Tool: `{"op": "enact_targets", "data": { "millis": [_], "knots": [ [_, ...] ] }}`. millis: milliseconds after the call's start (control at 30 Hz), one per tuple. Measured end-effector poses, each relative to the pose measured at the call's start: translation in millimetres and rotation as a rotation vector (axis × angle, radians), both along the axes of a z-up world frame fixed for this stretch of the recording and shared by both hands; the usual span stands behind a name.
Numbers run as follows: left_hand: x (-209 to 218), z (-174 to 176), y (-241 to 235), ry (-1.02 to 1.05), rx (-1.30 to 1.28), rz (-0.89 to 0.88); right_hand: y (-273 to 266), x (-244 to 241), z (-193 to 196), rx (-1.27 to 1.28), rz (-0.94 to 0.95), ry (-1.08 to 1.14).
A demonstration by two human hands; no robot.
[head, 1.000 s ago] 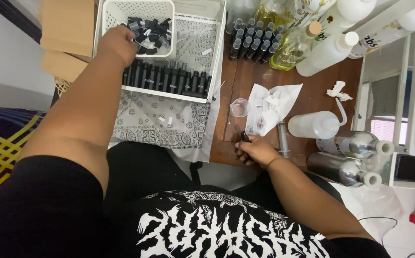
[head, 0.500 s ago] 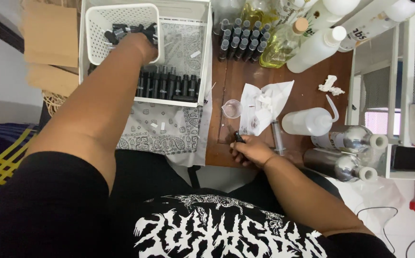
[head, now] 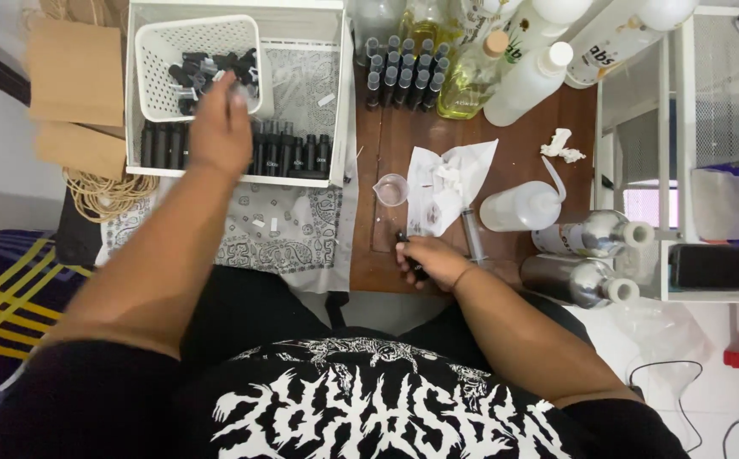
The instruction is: Assembling and filling small perfume bottles with liquid using a syringe.
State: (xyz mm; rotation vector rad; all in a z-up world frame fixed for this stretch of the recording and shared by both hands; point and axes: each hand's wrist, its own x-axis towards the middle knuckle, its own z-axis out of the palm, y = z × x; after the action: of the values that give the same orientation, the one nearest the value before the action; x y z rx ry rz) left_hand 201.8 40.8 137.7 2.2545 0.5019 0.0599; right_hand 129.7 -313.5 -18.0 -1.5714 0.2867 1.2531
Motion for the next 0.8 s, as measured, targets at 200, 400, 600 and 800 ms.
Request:
{"op": "enact_targets", "data": {
  "millis": [200,400,600,800],
  "knots": [
    [-79,-93,-42,-0.356,-0.213,-0.407,-7,-14,-11,0.329,-0.155,-0.027],
    [-111,-70,-129,-0.17,-0.352,-0.525,-11,-26,-35,0.534,-0.147,-0.15],
    [-146,-117,-169,-0.123,-0.346,-0.631,-21,-40,-29,0.597,-0.198,-0.191],
    [-144,-88,-169,-0.121,-0.578,-0.411,-31,-42,-41,0.534,-0.116,-0.151]
  ]
}}
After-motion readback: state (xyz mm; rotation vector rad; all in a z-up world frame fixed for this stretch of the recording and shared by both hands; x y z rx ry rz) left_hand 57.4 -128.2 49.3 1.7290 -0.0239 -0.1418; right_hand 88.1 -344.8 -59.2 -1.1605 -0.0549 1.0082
